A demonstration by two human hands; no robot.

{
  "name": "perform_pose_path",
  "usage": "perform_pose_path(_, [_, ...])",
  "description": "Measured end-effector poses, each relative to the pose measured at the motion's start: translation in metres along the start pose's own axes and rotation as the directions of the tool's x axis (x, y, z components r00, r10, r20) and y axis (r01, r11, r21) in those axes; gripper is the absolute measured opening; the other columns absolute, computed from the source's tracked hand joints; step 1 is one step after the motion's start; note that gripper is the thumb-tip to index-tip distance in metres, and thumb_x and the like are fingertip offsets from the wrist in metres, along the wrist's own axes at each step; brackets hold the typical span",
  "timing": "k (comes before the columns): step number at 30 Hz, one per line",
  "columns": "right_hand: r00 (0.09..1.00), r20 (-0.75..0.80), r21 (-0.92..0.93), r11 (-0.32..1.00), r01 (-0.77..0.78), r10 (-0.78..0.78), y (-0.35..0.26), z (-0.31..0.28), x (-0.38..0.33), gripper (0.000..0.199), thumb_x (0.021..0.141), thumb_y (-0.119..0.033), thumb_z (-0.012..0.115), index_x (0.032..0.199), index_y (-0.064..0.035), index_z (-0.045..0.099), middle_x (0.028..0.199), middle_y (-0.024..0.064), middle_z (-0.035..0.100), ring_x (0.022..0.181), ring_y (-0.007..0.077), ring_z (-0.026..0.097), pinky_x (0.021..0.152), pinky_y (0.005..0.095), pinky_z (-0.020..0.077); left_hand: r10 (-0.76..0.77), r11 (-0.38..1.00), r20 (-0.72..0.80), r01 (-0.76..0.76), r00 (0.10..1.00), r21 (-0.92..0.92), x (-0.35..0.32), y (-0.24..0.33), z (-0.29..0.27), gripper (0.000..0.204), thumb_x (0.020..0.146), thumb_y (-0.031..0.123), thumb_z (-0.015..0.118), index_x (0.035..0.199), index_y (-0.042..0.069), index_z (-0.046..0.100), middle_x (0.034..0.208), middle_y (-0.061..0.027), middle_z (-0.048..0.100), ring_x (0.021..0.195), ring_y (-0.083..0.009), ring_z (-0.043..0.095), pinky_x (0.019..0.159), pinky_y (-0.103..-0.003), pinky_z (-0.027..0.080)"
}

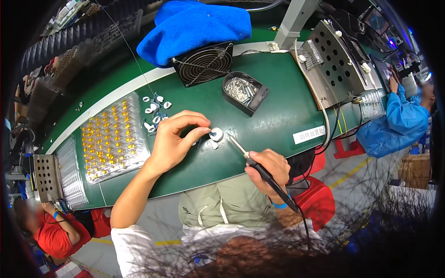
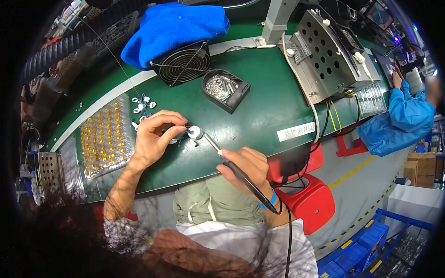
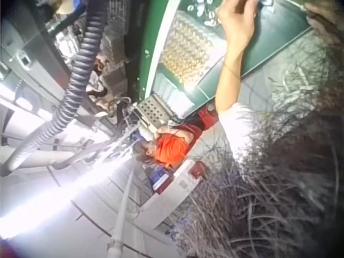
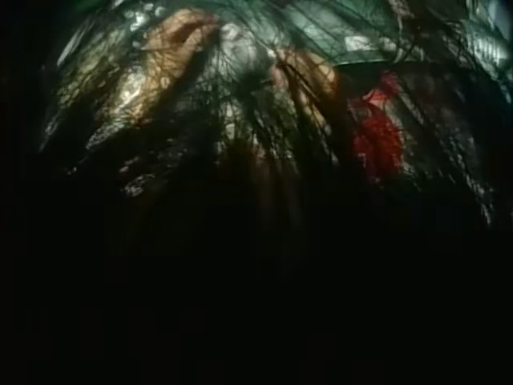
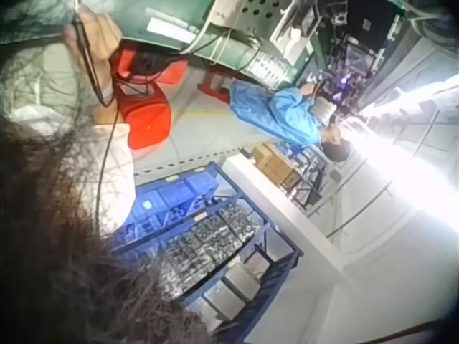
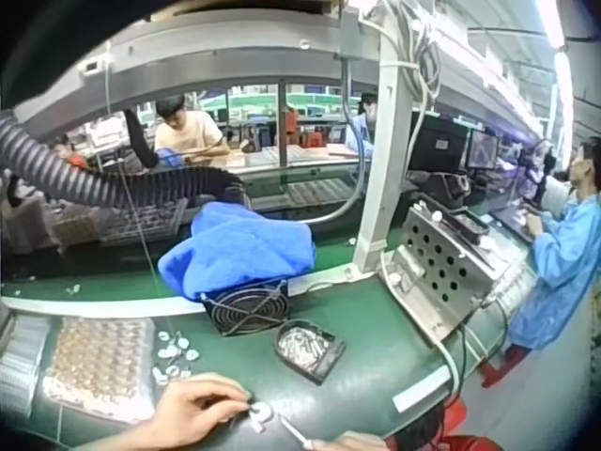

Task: Soldering components onto small circular circuit boards at an assembly station.

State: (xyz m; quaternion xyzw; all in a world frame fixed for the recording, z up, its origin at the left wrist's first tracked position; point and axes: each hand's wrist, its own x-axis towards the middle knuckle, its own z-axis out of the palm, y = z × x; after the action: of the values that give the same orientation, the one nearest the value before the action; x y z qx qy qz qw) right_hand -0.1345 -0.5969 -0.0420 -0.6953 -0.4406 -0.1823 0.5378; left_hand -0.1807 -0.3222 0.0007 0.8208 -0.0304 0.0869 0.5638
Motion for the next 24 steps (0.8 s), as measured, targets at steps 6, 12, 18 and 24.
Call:
perform_pose_path(6, [0.994, 0.077, -0.089, 0.994, -0.064, 0.071, -0.003, 0.0019, 0.001, 0.044, 0.073, -0.014, 0.097, 0.105, 0.0021, 0.072, 0.075, 0.0098, 0.071, 0.06, 0.0238, 0.066, 0.056, 0.0319, 0.0504, 0.032, 0.998, 0.011, -0.033, 0.999, 0.06, -0.0025, -0.0061, 0.0025, 0.011, 0.095, -0.006, 0.072, 0.105, -0.005, 0.076, 0.111, -0.0145, 0.075, 0.102, -0.0227, 0.074, 0.09, -0.031, 0.06])
perform_pose_path(12, [0.995, 0.09, -0.107, 0.994, -0.021, 0.031, -0.0018, 0.0043, 0.0036, 0.046, 0.069, -0.015, 0.099, 0.103, -0.0006, 0.073, 0.084, 0.0134, 0.076, 0.063, 0.0267, 0.069, 0.059, 0.0345, 0.0531, 0.088, 0.99, -0.012, -0.086, 0.996, 0.113, -0.0023, -0.0057, 0.0043, 0.012, 0.093, -0.003, 0.076, 0.105, -0.003, 0.078, 0.108, -0.0132, 0.076, 0.095, -0.0245, 0.074, 0.082, -0.035, 0.06])
perform_pose_path(18, [0.992, 0.12, -0.108, 0.994, -0.017, 0.03, -0.0023, 0.0043, 0.0052, 0.048, 0.068, -0.014, 0.099, 0.105, -0.0008, 0.073, 0.085, 0.0142, 0.076, 0.065, 0.028, 0.071, 0.06, 0.0349, 0.0541, 0.078, 0.994, -0.009, -0.077, 0.997, 0.082, -0.0023, -0.0042, 0.0039, 0.012, 0.093, -0.004, 0.076, 0.105, -0.003, 0.078, 0.108, -0.0128, 0.076, 0.095, -0.0245, 0.074, 0.082, -0.035, 0.06])
perform_pose_path(24, [0.991, 0.13, -0.118, 0.993, -0.007, 0.022, -0.0019, 0.0044, 0.0051, 0.047, 0.069, -0.016, 0.099, 0.105, -0.0004, 0.072, 0.085, 0.0139, 0.076, 0.063, 0.0272, 0.069, 0.058, 0.0348, 0.0525, 0.107, 0.988, 0.011, -0.108, 0.994, 0.11, -0.0022, -0.0024, 0.0033, 0.013, 0.094, -0.008, 0.073, 0.105, -0.004, 0.078, 0.108, -0.0139, 0.075, 0.097, -0.0219, 0.075, 0.084, -0.031, 0.061])
